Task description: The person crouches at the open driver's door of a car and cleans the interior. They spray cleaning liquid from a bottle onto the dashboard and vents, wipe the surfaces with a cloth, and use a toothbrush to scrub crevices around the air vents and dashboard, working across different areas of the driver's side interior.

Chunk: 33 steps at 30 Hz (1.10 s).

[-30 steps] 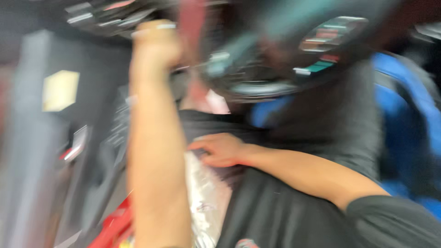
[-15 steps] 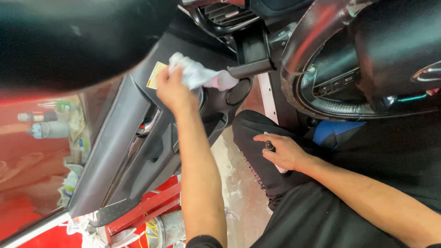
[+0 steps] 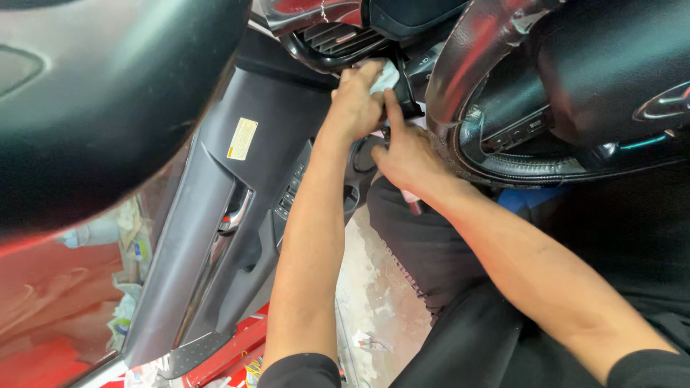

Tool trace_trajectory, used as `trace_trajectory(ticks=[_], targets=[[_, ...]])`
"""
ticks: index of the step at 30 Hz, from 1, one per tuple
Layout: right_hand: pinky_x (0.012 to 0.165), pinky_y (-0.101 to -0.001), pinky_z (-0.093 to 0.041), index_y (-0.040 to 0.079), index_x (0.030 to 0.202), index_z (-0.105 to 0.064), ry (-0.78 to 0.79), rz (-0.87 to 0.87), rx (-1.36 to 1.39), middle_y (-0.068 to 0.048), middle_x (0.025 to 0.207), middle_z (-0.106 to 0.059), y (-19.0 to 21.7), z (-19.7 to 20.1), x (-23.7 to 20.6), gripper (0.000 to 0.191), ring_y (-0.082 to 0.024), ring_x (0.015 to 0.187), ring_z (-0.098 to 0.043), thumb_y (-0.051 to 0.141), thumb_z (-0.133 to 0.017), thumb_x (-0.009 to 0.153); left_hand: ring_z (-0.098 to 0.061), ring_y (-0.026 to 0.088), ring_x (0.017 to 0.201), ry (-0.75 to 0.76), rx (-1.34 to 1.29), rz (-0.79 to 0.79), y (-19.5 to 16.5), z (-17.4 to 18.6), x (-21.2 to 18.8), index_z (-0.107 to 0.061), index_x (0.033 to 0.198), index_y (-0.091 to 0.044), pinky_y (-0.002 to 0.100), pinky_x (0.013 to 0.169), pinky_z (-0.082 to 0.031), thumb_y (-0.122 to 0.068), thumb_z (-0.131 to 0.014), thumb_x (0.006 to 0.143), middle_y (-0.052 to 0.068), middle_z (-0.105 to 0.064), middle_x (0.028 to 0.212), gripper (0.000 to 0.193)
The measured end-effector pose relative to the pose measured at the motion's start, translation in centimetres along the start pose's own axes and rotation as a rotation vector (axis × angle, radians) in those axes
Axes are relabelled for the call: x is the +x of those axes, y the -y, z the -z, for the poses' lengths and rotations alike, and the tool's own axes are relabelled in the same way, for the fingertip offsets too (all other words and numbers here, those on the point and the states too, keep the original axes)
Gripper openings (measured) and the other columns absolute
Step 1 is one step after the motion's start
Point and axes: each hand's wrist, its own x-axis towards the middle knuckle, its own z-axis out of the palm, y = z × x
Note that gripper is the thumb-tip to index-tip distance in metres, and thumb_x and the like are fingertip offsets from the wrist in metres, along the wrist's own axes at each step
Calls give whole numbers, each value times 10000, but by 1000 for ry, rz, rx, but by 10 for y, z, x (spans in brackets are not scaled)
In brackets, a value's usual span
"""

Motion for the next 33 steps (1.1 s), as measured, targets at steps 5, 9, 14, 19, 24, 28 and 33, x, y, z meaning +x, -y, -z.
trace_trajectory(ticks=[5, 9, 14, 19, 24, 28, 33], targets=[[935, -545, -486, -92, 1500, -187, 36, -170, -15, -331, 1035, -679, 3, -15, 23, 928, -491, 1004, -653, 255, -677, 793, -523, 407, 1362, 177, -32, -45, 9, -16, 23, -510, 1451, -136, 434, 1123, -422, -227, -615, 918, 217, -565, 1450, 551], [914, -544, -492, -137, 1420, -279, -36, -114, -97, -330, 967, -692, -3, -22, 32, 822, -479, 930, -675, 224, -670, 794, -460, 405, 1420, 256, -64, -37, 1, -10, 37, -459, 1473, -103, 488, 1165, -354, -435, -425, 1042, 224, -529, 1487, 544], [879, -548, -506, -123, 1346, -367, -31, -135, -87, -302, 947, -708, -8, -24, 33, 720, -461, 924, -683, 178, -686, 775, -386, 416, 1398, 295, 117, 195, -39, 7, 26, -519, 1398, -132, 645, 1098, -241, -510, -308, 997, 190, -496, 1473, 590], [886, -538, -516, -108, 1299, -403, -19, -136, -87, -305, 949, -708, -8, -23, 31, 712, -466, 923, -686, 219, -743, 766, -502, 388, 1407, 422, 342, 281, -60, 18, 26, -612, 1374, -141, 604, 1201, -295, -502, -344, 1028, 176, -603, 1456, 568], [823, -535, -532, -172, 1414, -274, -91, -93, 4, -342, 917, -685, -12, -31, 34, 869, -482, 878, -684, 147, -717, 740, -398, 420, 1408, 194, -168, 24, -28, -3, 27, -472, 1487, -102, 553, 1171, -328, -446, -537, 908, 255, -432, 1536, 677], [819, -534, -540, -145, 1438, -273, -91, -83, 28, -338, 926, -685, -22, -41, 35, 848, -478, 889, -688, 141, -704, 767, -182, 473, 1490, 275, 1, 71, -9, -17, 32, -269, 1577, -81, 606, 1150, -208, -545, -438, 1007, 303, -247, 1613, 754], [810, -526, -545, -126, 1441, -265, -102, -116, 63, -333, 934, -684, -30, -50, 38, 866, -476, 884, -687, 110, -715, 740, -193, 341, 1534, 419, 218, 289, -38, -1, 37, -192, 1579, -169, 682, 1165, -99, -613, -299, 951, 114, -254, 1661, 776]])
